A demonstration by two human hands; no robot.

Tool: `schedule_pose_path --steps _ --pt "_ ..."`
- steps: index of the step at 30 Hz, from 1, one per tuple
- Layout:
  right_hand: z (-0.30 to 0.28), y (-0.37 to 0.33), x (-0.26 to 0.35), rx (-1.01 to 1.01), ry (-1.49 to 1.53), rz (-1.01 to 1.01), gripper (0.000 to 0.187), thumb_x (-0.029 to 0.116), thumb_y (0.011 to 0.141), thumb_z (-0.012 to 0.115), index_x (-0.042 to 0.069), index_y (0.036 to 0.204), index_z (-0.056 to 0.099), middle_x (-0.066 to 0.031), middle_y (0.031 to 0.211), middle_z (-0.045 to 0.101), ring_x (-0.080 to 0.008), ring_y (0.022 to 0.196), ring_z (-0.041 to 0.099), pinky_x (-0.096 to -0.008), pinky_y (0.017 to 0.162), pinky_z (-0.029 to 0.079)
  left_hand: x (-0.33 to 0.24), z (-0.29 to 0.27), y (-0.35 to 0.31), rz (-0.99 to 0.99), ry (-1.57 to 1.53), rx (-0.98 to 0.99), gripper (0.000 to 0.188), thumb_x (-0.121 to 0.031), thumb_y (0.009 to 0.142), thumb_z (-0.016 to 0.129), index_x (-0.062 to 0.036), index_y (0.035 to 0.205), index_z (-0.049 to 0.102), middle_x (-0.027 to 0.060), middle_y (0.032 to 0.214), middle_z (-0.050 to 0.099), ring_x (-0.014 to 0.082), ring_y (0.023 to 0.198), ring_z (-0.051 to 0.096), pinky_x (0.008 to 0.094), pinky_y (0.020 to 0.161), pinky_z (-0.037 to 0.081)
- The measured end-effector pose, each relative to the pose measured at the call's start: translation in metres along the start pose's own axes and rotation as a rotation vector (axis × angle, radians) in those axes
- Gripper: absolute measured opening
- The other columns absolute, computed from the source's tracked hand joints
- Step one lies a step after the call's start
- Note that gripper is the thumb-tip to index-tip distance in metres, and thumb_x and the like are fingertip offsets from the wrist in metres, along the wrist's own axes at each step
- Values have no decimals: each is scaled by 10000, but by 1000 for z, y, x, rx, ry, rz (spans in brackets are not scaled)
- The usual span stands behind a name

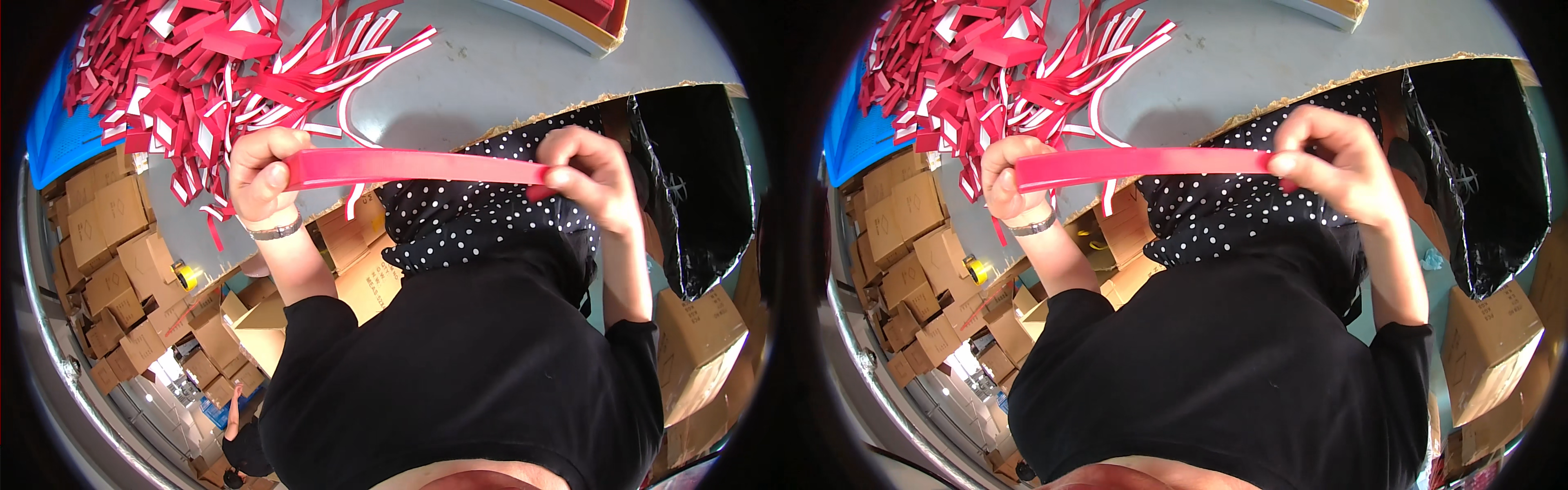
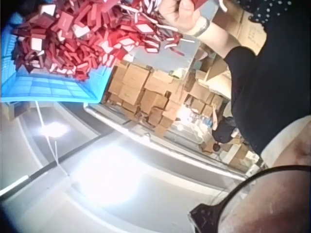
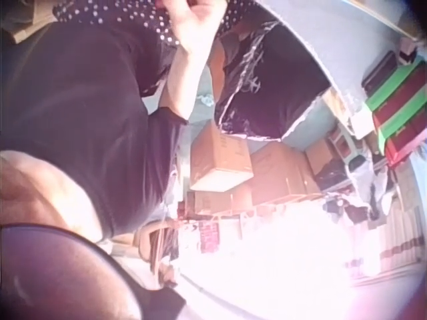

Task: Assembling red gift boxes by manually attaching ribbons to the boxes.

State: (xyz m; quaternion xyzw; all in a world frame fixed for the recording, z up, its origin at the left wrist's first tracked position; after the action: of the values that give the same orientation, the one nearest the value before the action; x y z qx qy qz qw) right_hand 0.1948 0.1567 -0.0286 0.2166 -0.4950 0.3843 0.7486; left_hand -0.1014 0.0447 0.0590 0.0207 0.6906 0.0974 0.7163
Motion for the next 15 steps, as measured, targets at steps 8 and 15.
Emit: schedule_pose_path --steps 8,15 --pt "-5 3 -2 38 20 19 157 108 840 679 30 762 566 43 693 512 -30 627 426 -184 555 342 8 36 17 128 -316 211 330 -250 852 640 -20 673 484 17 503 410 108 376 330 275 369 262" --pt "6 9 -7 45 33 38 180 123 836 686 36 739 562 46 684 514 -29 624 428 -191 553 350 12 37 16 219 -427 301 330 -251 863 635 -54 666 456 -3 503 402 90 365 307 268 359 243"
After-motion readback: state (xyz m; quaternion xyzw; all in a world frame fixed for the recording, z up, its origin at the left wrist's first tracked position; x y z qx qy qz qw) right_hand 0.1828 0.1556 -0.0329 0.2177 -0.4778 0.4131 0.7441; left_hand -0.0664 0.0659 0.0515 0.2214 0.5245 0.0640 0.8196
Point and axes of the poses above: each hand's wrist, its own y-axis towards the middle knuckle, its own z-axis out of the palm, x = y × z, the point moved 5 cm from there along y, towards the middle knuckle
